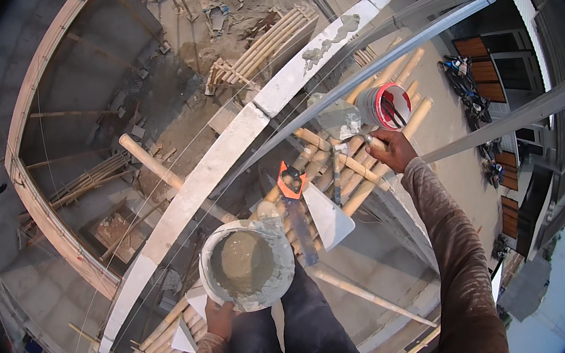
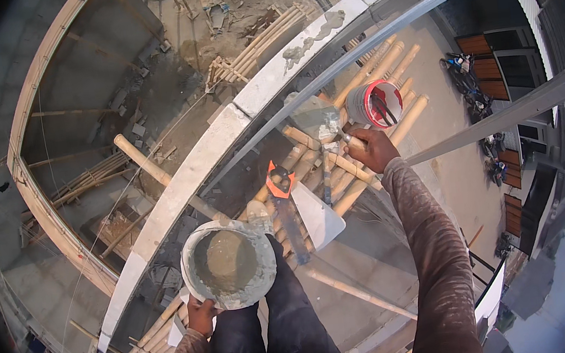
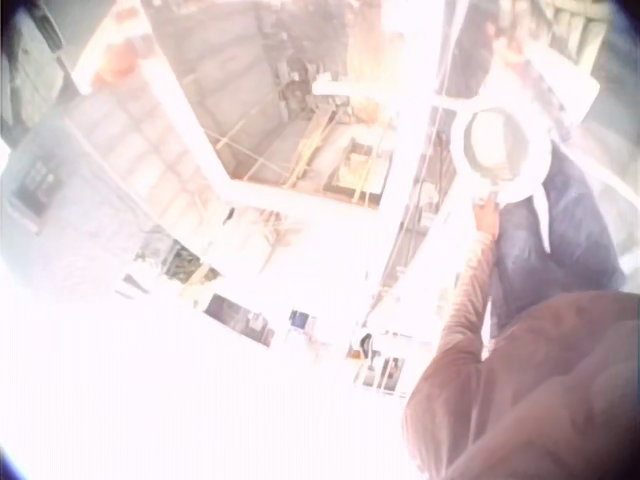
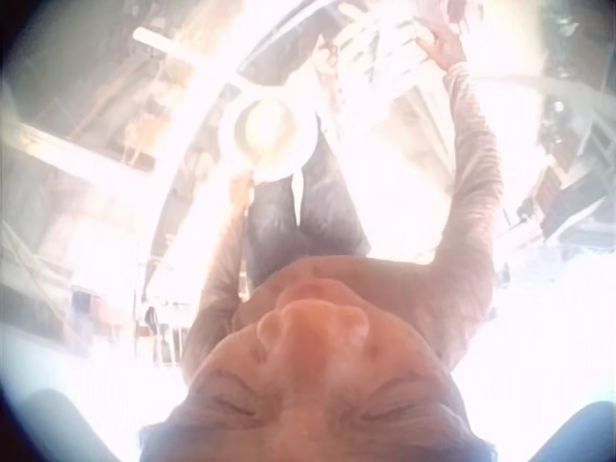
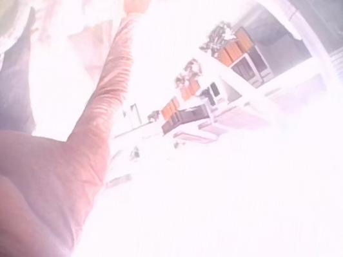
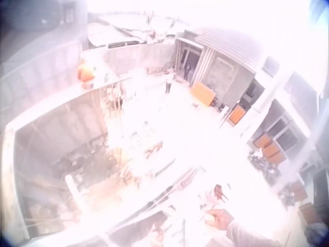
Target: The person applies mortar to the top of a wall using a trowel and places a large white block onto the mortar.
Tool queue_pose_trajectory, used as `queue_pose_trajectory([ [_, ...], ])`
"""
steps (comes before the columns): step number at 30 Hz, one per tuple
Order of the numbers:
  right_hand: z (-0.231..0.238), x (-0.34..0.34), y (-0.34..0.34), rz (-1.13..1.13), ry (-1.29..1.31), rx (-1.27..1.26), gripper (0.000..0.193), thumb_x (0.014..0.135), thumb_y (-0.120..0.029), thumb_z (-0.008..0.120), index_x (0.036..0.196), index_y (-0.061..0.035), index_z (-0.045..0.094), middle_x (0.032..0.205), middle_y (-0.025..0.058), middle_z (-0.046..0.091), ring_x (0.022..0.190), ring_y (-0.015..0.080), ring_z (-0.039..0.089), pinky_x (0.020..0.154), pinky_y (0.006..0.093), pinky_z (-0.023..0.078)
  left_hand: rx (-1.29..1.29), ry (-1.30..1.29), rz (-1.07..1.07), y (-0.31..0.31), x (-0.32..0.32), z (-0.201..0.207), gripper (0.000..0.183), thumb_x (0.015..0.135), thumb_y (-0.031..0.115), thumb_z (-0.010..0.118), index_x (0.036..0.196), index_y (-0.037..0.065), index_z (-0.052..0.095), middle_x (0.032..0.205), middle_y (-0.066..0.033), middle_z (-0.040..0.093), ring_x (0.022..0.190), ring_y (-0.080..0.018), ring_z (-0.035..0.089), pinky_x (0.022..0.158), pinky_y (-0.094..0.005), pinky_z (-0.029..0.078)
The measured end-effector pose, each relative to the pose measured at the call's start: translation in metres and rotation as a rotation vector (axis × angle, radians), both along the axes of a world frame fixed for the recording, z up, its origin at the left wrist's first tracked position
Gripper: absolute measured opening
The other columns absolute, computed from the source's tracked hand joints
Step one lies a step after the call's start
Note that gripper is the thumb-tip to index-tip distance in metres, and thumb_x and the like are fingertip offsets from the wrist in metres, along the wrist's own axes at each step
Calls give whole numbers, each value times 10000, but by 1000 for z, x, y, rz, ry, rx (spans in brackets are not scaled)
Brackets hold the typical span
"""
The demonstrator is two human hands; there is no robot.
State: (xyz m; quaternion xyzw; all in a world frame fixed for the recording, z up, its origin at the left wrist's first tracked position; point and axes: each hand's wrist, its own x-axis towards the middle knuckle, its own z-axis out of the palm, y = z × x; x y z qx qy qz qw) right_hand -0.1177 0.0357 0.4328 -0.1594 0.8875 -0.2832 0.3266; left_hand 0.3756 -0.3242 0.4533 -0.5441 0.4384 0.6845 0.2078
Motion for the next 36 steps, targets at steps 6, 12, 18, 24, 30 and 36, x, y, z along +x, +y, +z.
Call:
queue_pose_trajectory([
  [6,-33,-65,-68,430,364,68,377,848,-310,667,1147,-81,673,990,149,692,937,345,652,859,425,518,-22,-47,37,19,-16,-13,530,840,-19,488,1360,51,412,1195,-118,614,984,-254,684,703,-359,629],
  [12,-39,-82,-117,653,675,182,244,881,-207,612,1118,-163,651,992,57,632,1027,269,608,866,420,500,1,-46,104,31,-36,-23,531,850,-12,494,1368,53,395,1193,-118,601,970,-255,679,727,-375,633],
  [18,-51,-124,-76,511,997,279,324,853,-177,670,1175,-171,640,1083,9,627,1043,216,583,954,390,447,14,6,96,34,-31,-35,528,845,-22,487,1361,47,396,1215,-131,583,1019,-277,664,764,-423,639],
  [24,-56,-130,-63,403,982,94,332,810,-95,666,1137,-148,657,1050,53,659,997,278,619,845,424,513,9,50,131,32,-37,-41,530,844,-26,487,1358,49,389,1210,-138,585,1022,-283,669,760,-419,639],
  [30,-71,-108,-70,394,1002,127,284,803,-90,665,1084,-135,675,1012,70,679,947,292,649,828,420,514,-16,-62,75,32,-44,-41,520,849,-28,481,1356,46,391,1219,-142,592,1025,-287,671,789,-425,631],
  [36,-80,-95,-64,19,813,147,218,876,-190,660,1074,-99,669,976,105,691,903,321,666,780,443,516,39,-1,186,40,-50,-40,475,863,-23,504,1327,47,429,1218,-129,596,1032,-276,668,800,-411,623],
])
